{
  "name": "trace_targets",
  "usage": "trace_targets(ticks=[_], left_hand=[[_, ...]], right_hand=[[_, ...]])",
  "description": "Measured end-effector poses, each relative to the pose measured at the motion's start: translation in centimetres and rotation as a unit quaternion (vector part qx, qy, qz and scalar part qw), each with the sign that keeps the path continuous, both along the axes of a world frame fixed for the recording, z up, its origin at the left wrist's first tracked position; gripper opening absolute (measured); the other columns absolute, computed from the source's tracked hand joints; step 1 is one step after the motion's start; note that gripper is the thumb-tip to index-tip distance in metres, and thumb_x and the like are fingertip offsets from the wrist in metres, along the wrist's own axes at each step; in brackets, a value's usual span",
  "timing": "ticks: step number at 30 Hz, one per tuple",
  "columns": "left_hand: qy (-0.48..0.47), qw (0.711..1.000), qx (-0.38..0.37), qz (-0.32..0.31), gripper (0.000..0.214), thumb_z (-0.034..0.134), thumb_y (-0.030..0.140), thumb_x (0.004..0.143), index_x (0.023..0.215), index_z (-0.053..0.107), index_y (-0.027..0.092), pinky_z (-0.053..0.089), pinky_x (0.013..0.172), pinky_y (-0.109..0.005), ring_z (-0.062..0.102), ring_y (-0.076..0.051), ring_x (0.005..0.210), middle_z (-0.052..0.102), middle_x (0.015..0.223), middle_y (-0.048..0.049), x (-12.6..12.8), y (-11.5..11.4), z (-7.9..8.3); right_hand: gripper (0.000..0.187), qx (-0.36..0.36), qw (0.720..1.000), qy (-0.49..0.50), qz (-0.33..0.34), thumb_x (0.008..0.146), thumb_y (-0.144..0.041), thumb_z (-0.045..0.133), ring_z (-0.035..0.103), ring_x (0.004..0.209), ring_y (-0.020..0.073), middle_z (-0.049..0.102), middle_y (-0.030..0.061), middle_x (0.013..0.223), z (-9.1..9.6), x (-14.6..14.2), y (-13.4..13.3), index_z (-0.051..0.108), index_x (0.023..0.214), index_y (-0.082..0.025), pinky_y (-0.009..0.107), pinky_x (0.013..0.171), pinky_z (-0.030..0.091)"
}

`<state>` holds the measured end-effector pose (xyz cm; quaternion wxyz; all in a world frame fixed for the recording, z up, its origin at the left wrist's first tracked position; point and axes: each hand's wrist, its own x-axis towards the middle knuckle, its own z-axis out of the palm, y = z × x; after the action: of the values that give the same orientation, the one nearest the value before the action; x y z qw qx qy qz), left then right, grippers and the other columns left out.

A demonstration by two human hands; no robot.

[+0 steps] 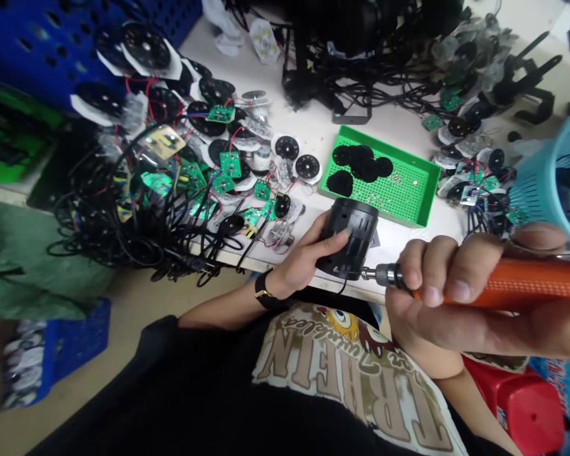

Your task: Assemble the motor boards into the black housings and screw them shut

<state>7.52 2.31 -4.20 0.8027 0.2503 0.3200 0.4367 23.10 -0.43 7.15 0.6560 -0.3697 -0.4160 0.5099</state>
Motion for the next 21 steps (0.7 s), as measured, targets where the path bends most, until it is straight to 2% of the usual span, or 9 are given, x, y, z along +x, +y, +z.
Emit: trace_targets(ticks=[5,10,15,18,21], left_hand=[[0.025,0.999,0.017,0.016,0.061,0.084,0.046,0.083,0.135,0.060,0.026,0.032,0.123,-0.046,0.045,-0.034,0.145,0.063,0.142,-0.0049,-0.4,-1.1,0.2],[0.014,0.999,0.023,0.017,0.068,0.084,0.049,0.083,0.141,0.056,0.025,0.036,0.122,-0.049,0.044,-0.036,0.147,0.060,0.146,-0.0074,-0.6,-1.7,0.6],[0.021,0.998,0.046,0.023,0.078,0.086,0.047,0.082,0.148,0.048,0.026,0.033,0.125,-0.052,0.041,-0.037,0.150,0.053,0.156,-0.0083,-0.8,-2.1,0.7],[0.033,0.997,0.066,0.025,0.086,0.087,0.046,0.081,0.152,0.042,0.028,0.027,0.129,-0.051,0.036,-0.035,0.153,0.044,0.163,-0.0073,-0.9,-2.2,0.4],[0.046,0.995,0.079,0.036,0.082,0.084,0.049,0.083,0.151,0.042,0.027,0.024,0.131,-0.050,0.034,-0.034,0.155,0.041,0.165,-0.0075,-0.9,-2.2,0.0]], right_hand=[[0.026,0.014,0.999,0.031,-0.013,0.093,-0.054,0.079,0.051,0.046,0.0121,0.055,-0.0078,0.058,0.2,-1.0,-0.4,0.074,0.104,-0.031,0.032,0.055,0.052],[0.020,0.021,0.999,0.030,-0.039,0.095,-0.048,0.077,0.049,0.045,0.0103,0.052,-0.0090,0.057,-0.1,-2.3,-0.5,0.074,0.099,-0.029,0.029,0.055,0.050],[0.029,0.125,0.988,0.056,-0.072,0.093,-0.049,0.063,0.043,0.038,0.0093,0.048,-0.0090,0.056,-1.7,-2.9,-0.1,0.073,0.107,-0.025,0.027,0.046,0.045],[0.030,0.124,0.988,0.045,-0.077,0.094,-0.048,0.060,0.044,0.039,0.0103,0.048,-0.0086,0.056,-2.3,-2.6,-0.2,0.073,0.109,-0.025,0.028,0.046,0.045],[0.029,0.117,0.989,0.053,-0.078,0.094,-0.049,0.064,0.046,0.041,0.0105,0.051,-0.0088,0.058,-1.9,-2.4,-0.5,0.072,0.109,-0.025,0.029,0.049,0.047]])
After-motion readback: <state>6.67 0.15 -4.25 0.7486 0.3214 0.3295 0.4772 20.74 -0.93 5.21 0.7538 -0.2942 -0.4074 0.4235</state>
